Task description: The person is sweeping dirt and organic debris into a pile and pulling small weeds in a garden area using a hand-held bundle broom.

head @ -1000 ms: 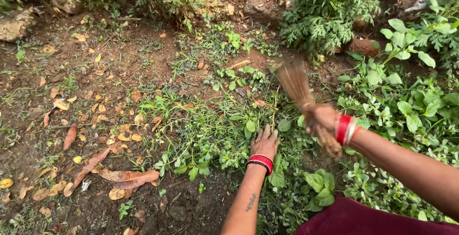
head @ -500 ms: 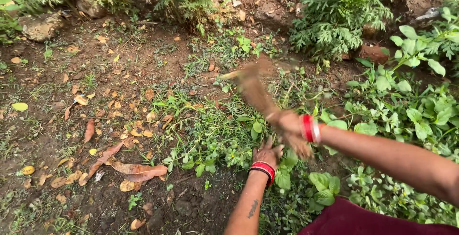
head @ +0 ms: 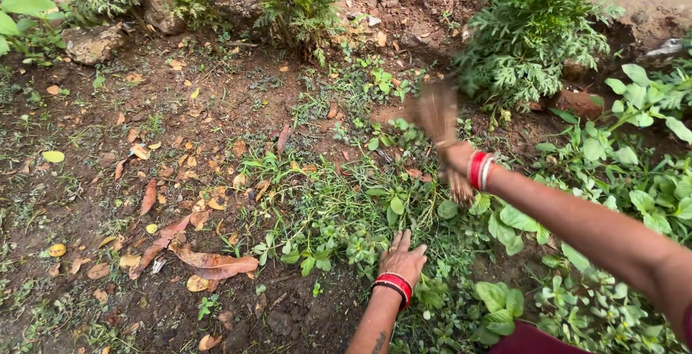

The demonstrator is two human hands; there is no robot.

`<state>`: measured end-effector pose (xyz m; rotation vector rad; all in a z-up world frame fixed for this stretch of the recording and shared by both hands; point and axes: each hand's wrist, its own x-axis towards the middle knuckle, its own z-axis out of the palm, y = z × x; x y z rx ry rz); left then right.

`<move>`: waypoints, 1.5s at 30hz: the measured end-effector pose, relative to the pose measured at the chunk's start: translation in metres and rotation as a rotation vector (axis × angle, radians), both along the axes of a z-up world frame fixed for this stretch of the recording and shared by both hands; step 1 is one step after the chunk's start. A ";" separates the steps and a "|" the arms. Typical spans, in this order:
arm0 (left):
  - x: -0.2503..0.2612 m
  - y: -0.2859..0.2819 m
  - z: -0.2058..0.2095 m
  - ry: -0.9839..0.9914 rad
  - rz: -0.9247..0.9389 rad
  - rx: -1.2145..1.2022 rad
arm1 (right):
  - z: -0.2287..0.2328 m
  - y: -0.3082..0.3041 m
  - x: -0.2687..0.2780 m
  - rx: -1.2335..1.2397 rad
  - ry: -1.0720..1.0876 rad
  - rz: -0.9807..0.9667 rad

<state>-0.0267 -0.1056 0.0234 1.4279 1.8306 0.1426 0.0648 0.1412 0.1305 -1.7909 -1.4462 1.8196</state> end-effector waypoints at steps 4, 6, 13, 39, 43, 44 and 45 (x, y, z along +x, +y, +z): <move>-0.003 -0.011 -0.024 -0.022 0.002 0.104 | 0.019 -0.053 -0.018 0.026 0.144 0.389; -0.005 -0.013 -0.030 0.008 -0.045 0.258 | 0.022 -0.067 -0.008 0.122 0.082 0.332; 0.003 -0.011 -0.042 0.002 0.021 0.297 | -0.038 0.024 0.001 0.072 0.243 -0.270; 0.006 -0.010 -0.037 0.021 0.022 0.361 | -0.074 0.036 -0.019 0.092 0.335 0.278; 0.002 0.002 -0.020 -0.021 0.071 0.278 | 0.016 -0.005 -0.024 0.029 0.320 0.476; 0.000 0.005 -0.019 -0.036 0.103 0.299 | 0.024 0.005 -0.025 0.102 0.252 0.414; -0.001 0.006 -0.020 -0.052 0.136 0.319 | 0.031 0.013 -0.026 0.173 0.185 0.352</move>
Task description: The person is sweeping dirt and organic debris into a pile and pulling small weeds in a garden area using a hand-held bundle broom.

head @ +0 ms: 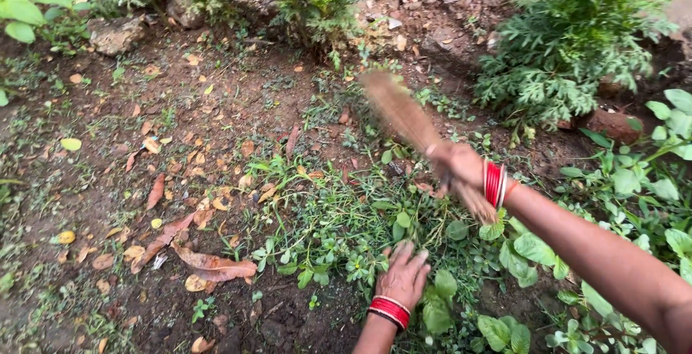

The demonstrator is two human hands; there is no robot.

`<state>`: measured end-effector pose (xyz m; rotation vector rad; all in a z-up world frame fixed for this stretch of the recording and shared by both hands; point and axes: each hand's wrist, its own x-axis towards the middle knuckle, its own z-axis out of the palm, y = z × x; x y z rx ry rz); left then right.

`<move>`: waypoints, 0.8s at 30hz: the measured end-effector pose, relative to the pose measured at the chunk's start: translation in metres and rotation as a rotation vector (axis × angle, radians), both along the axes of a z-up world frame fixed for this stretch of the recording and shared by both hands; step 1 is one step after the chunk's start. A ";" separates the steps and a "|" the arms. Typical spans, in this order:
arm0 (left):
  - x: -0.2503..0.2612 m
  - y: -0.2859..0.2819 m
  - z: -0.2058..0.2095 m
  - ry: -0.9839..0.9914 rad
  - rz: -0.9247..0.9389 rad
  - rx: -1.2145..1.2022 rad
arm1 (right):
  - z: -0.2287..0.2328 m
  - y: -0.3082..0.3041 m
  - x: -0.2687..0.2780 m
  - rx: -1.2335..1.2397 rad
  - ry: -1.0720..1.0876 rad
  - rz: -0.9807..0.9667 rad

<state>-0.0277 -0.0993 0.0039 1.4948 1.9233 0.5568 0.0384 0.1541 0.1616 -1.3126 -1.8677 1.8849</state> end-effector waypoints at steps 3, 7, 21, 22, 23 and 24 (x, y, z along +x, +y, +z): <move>-0.013 0.010 -0.024 0.066 0.115 0.221 | -0.070 0.075 -0.004 -0.118 0.056 -0.282; -0.047 0.018 0.009 0.320 0.183 0.319 | -0.051 0.029 -0.021 0.033 -0.081 0.042; -0.058 0.012 0.029 0.146 0.344 -0.202 | -0.032 0.061 -0.004 0.103 -0.206 0.065; -0.058 0.014 0.030 0.144 0.343 -0.203 | -0.035 0.062 -0.004 0.101 -0.209 0.065; -0.059 0.017 0.030 0.143 0.348 -0.197 | -0.037 0.062 -0.005 0.090 -0.157 0.060; -0.058 0.018 0.031 0.140 0.352 -0.194 | -0.041 0.062 -0.005 0.076 -0.108 0.055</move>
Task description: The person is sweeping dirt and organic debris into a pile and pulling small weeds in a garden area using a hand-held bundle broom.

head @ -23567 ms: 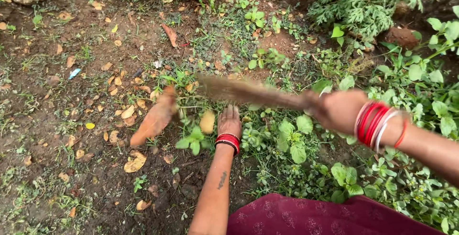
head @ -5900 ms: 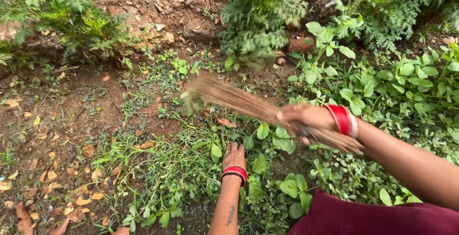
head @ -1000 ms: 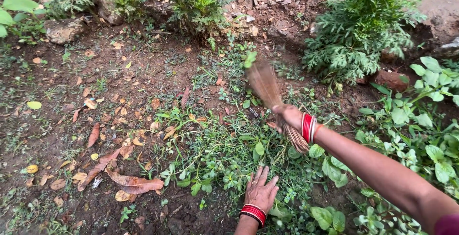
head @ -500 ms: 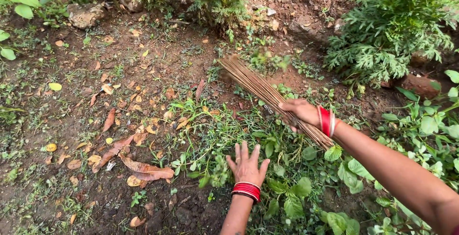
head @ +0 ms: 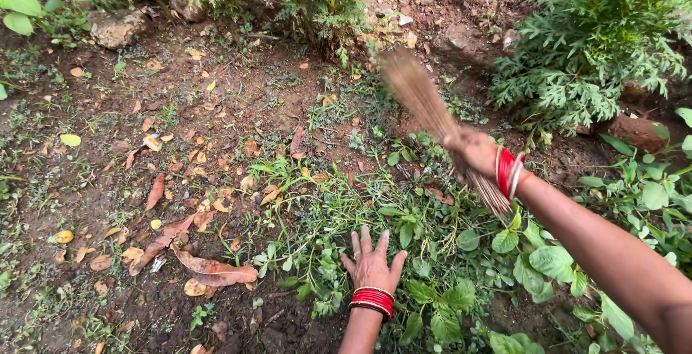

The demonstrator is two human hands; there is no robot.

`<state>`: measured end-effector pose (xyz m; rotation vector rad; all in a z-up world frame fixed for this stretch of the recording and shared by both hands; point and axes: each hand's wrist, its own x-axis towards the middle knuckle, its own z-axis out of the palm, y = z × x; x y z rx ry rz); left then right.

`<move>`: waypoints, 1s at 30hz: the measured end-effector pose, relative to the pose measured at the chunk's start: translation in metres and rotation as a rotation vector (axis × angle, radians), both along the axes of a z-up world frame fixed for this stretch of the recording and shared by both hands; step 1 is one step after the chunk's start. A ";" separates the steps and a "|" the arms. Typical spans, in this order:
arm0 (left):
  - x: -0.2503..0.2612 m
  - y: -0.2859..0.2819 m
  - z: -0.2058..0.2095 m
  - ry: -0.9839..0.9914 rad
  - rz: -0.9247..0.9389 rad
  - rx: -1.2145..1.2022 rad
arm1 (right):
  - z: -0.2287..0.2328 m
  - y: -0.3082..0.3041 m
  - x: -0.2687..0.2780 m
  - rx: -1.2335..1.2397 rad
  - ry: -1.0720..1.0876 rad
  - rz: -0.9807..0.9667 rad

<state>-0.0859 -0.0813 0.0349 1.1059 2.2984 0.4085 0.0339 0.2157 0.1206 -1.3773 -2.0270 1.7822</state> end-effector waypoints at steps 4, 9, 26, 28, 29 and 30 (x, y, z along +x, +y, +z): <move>0.003 0.001 -0.001 -0.010 0.010 0.043 | -0.026 0.034 -0.013 0.280 -0.071 -0.160; -0.001 0.005 -0.008 -0.003 -0.007 0.084 | 0.031 -0.004 -0.018 -0.134 -0.167 -0.090; -0.015 -0.002 0.008 -0.023 0.034 0.095 | 0.014 -0.041 -0.059 -0.168 -0.059 -0.053; -0.019 -0.008 0.007 -0.027 0.034 0.076 | 0.023 -0.053 -0.055 -0.222 -0.083 0.079; -0.023 -0.010 0.006 -0.021 0.037 0.079 | 0.033 -0.052 -0.053 -0.292 -0.013 0.199; -0.029 -0.011 0.006 -0.011 0.041 0.082 | 0.044 -0.051 -0.053 -0.360 0.062 0.321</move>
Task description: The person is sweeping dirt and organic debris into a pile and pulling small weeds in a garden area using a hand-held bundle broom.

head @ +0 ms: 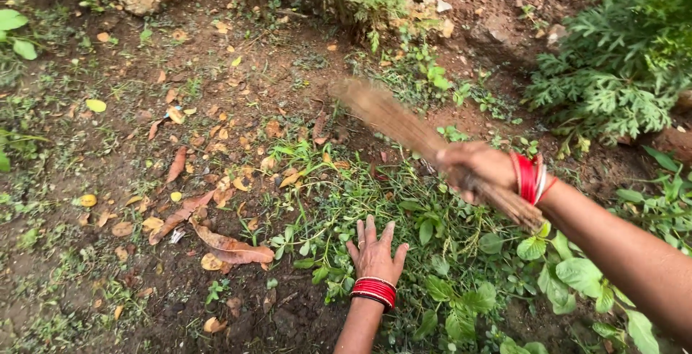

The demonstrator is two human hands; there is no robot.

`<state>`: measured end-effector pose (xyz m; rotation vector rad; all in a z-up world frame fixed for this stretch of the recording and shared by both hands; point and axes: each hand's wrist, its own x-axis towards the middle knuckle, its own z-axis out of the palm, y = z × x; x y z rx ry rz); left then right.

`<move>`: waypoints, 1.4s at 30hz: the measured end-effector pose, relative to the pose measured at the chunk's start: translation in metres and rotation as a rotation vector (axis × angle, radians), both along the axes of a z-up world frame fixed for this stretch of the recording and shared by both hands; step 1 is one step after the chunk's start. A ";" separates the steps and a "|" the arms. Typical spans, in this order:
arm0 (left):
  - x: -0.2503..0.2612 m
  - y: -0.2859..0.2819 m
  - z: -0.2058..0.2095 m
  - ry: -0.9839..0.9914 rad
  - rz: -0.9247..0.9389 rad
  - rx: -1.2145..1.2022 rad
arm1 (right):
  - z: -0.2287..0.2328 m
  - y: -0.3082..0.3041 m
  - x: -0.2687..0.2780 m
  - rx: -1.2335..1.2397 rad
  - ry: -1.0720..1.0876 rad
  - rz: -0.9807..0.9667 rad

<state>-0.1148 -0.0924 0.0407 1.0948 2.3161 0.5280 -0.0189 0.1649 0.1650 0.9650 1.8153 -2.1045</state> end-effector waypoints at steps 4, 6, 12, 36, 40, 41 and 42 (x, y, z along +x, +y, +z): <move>-0.010 -0.008 -0.023 0.056 0.001 -0.006 | -0.022 0.063 -0.016 0.237 -0.012 -0.156; -0.012 -0.009 -0.039 0.043 -0.029 -0.018 | -0.047 0.086 -0.025 0.181 -0.083 -0.335; -0.025 -0.010 -0.068 0.087 -0.070 -0.017 | 0.016 0.059 -0.011 0.233 -0.163 -0.121; -0.037 0.004 -0.112 0.043 -0.141 -0.102 | 0.026 0.033 -0.065 0.096 -0.366 0.094; -0.036 0.001 -0.131 0.135 -0.135 0.016 | -0.013 0.075 -0.087 0.326 -0.290 -0.195; -0.035 0.002 -0.132 0.133 -0.138 0.012 | -0.016 0.068 -0.099 0.220 -0.283 -0.212; -0.035 0.001 -0.132 0.132 -0.146 0.005 | -0.020 0.060 -0.111 0.110 -0.273 -0.234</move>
